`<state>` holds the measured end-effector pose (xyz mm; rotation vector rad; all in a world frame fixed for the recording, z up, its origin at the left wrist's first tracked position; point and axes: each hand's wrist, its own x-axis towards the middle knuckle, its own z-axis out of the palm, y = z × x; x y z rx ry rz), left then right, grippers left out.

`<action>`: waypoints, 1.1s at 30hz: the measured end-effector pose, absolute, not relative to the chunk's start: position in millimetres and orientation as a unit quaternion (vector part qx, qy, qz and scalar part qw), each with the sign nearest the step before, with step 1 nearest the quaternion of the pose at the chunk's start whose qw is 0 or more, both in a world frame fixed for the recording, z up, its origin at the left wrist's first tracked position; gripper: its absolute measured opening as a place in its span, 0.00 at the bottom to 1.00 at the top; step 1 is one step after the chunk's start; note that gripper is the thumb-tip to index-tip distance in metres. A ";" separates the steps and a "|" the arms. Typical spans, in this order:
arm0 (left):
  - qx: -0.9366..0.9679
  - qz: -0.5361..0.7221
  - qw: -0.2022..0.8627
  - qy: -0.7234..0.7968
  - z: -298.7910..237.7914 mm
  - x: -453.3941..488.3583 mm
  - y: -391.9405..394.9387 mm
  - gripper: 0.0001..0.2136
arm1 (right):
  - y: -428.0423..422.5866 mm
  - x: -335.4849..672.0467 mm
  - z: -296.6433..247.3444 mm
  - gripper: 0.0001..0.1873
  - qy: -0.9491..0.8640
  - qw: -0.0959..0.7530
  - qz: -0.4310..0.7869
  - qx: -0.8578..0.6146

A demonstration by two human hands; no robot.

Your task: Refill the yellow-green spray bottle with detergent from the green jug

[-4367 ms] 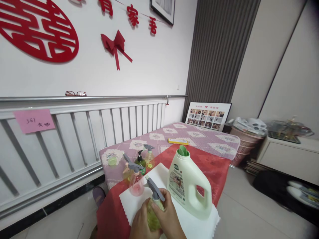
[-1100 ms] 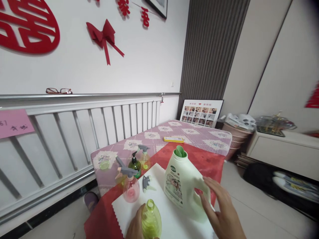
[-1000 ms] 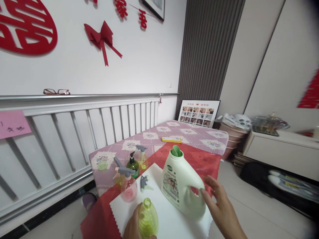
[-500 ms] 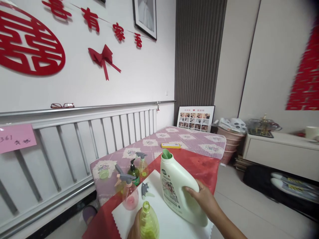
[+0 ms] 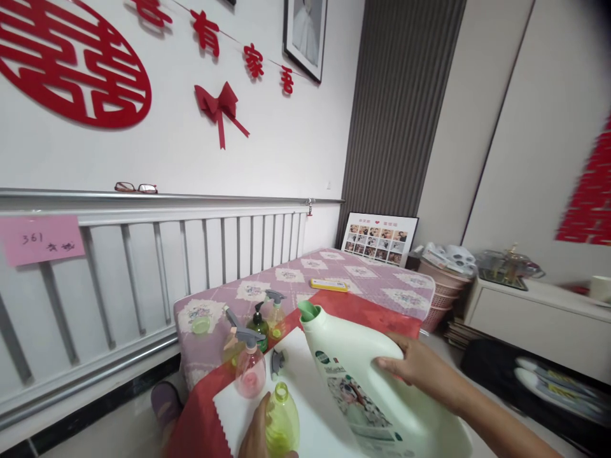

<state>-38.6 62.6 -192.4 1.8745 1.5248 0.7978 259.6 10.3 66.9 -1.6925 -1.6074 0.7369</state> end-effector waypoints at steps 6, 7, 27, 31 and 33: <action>0.678 0.338 0.308 0.576 -189.4 -38.9 61.0 0.49 | 4.0 255.0 86.4 0.19 -0.681 0.281 0.275 -0.618; 0.675 0.346 0.302 0.578 -189.9 -38.3 60.3 0.50 | 3.3 252.5 89.7 0.19 -0.684 0.278 0.287 -0.610; 0.684 0.341 0.338 0.549 -182.4 -45.2 54.6 0.43 | 5.8 224.4 108.0 0.20 -0.744 0.095 0.238 -0.617; 0.687 0.342 0.342 0.543 -178.3 -45.7 52.9 0.43 | 8.5 221.1 111.1 0.21 -0.739 0.071 0.220 -0.633; 0.686 0.342 0.342 0.544 -175.5 -45.8 51.7 0.43 | 9.1 218.6 113.6 0.21 -0.740 0.060 0.209 -0.637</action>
